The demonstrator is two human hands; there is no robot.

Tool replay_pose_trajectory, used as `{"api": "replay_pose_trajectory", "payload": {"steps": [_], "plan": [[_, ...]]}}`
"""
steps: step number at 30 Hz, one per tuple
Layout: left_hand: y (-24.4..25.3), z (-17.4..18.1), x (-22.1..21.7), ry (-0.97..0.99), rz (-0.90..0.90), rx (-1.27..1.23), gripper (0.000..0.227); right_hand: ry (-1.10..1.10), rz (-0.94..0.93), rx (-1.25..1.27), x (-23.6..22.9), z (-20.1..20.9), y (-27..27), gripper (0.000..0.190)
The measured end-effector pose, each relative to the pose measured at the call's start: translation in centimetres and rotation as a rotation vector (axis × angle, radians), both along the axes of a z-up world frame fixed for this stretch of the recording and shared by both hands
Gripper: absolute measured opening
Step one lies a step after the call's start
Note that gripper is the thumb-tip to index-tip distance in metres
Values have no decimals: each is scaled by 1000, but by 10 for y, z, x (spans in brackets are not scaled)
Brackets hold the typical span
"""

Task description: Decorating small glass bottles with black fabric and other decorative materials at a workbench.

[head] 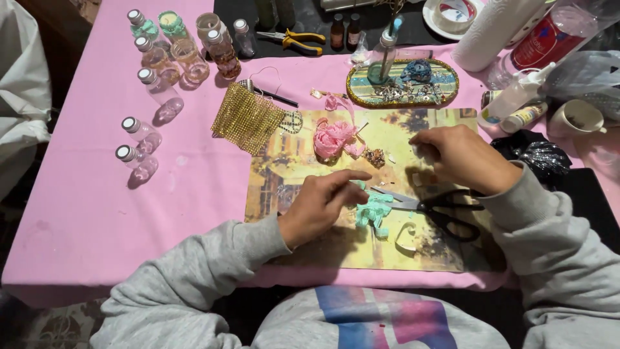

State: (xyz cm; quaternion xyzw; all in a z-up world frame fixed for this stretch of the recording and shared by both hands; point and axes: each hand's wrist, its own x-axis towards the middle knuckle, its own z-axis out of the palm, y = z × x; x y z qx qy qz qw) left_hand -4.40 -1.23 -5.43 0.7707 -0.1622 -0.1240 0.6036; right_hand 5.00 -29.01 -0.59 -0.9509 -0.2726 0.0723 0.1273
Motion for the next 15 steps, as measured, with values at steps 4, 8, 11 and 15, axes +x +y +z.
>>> {"api": "replay_pose_trajectory", "payload": {"steps": [4, 8, 11, 15], "plan": [[-17, -16, 3, 6, -61, -288, 52, -270, 65, 187, -19, -14, 10, 39], [-48, -74, 5, 108, -298, -552, 71, -369, 200, 608, -72, -10, 57, 54], [-55, -36, -13, -116, -472, -694, 82, -502, 316, 721, -98, -10, 83, 61], [-63, 31, -28, 255, -203, -927, 88, -633, 416, 781, -87, -26, 80, 75]]}}
